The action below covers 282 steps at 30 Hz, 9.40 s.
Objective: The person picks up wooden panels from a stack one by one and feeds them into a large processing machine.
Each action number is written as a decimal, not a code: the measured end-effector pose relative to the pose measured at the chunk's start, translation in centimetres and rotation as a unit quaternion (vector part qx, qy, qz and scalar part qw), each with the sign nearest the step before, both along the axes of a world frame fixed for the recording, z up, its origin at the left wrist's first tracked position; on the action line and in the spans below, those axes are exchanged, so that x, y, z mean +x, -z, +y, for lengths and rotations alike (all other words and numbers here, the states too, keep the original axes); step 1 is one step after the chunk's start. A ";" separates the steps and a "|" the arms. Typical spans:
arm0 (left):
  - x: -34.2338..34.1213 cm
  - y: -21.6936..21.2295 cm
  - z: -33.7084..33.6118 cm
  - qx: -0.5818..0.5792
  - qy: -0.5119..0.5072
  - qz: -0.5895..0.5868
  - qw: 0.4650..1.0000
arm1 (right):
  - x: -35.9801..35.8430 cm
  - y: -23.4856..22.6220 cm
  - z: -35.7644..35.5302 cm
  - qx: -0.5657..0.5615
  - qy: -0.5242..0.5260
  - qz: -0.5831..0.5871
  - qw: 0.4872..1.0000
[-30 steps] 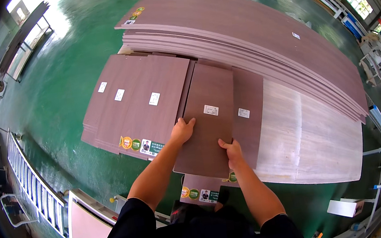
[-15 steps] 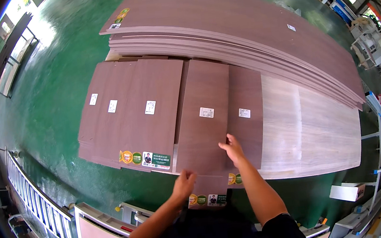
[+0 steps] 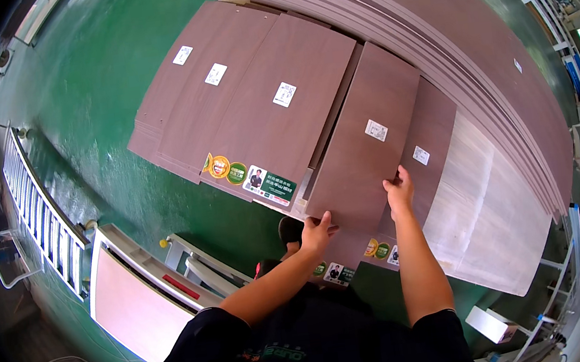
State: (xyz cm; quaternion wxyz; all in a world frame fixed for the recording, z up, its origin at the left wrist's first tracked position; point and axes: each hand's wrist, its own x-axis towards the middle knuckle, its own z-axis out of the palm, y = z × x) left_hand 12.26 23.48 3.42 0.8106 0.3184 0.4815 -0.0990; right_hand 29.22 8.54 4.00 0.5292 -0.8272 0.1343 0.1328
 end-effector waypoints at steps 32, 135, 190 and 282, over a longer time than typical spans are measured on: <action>-4.4 1.4 -26.7 0.254 0.357 -0.092 0.894 | -53.6 2.7 -46.7 0.066 0.589 0.134 0.794; 2.1 -3.7 -134.2 -0.653 0.154 -0.554 0.493 | -48.3 -20.1 -120.5 0.346 0.440 -0.160 0.813; -7.0 -8.5 -125.7 -0.330 0.477 -0.250 0.776 | -54.5 -10.3 -123.4 0.482 0.436 -0.156 0.743; -3.8 -12.6 -126.0 -0.140 0.348 -0.267 0.888 | -66.1 -23.0 -119.1 0.361 0.591 -0.393 0.605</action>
